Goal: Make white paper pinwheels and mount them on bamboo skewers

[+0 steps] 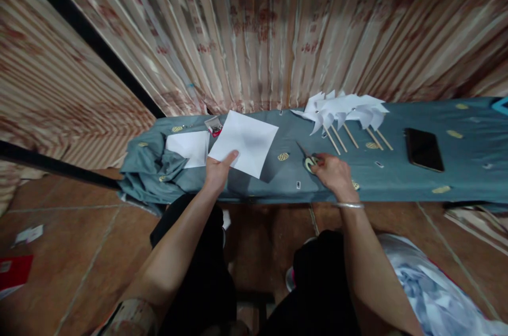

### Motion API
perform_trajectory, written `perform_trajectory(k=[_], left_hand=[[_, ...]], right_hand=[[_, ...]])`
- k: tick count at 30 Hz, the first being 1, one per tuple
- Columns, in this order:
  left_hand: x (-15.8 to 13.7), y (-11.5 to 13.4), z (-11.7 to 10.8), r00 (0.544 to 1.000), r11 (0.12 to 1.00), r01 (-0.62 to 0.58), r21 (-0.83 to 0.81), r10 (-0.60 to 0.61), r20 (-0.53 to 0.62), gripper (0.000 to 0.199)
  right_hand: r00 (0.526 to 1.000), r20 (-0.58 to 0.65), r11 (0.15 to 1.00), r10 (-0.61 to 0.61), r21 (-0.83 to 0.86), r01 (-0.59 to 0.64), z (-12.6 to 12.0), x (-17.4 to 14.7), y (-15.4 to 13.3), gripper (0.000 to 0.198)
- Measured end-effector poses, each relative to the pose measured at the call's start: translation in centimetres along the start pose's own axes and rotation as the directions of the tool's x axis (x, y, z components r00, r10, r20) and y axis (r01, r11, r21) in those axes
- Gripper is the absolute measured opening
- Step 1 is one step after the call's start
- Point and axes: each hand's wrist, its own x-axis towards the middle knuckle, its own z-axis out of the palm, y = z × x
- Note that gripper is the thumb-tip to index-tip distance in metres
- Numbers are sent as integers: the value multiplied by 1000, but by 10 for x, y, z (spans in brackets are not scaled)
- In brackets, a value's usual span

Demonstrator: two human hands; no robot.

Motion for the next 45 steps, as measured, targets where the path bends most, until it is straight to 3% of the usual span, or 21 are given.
perform_trajectory(k=[1, 3, 6, 8, 13, 17, 21, 28, 32, 45], left_hand=[[2, -1, -1, 1000, 1000, -1, 0, 1, -5, 48], [5, -2, -2, 1000, 1000, -2, -4, 2, -14, 49], [8, 0, -4, 999, 1000, 5, -20, -5, -31, 49], [9, 3, -5, 999, 999, 9, -34, -11, -52, 48], [8, 13, -7, 996, 998, 4, -62, -10, -90, 38], [8, 16, -6, 994, 996, 3, -86, -12, -107, 36], [10, 16, -5, 993, 993, -5, -120, -9, -116, 40], [10, 12, -4, 996, 989, 18, -150, -32, -89, 40], [9, 9, -3, 995, 989, 37, -140, -49, -85, 39], [4, 2, 7, 996, 982, 86, -170, -88, -7, 55]], right_hand=[[998, 59, 964, 29, 261, -44, 1, -4, 0, 36], [988, 154, 897, 3, 437, -71, 7, -17, -5, 38], [934, 352, 602, -53, 758, -252, 18, -38, -20, 38], [901, 420, 502, -112, 806, -313, 26, -51, -32, 37], [802, 569, 441, -183, 776, -451, 37, -75, -49, 36], [731, 649, 479, -211, 721, -502, 38, -87, -55, 40], [710, 666, 537, -228, 694, -479, 39, -93, -57, 42], [743, 612, 676, -271, 670, -305, 41, -96, -61, 52], [767, 575, 677, -284, 687, -264, 43, -93, -61, 54], [769, 575, 706, -277, 665, -243, 42, -90, -62, 56]])
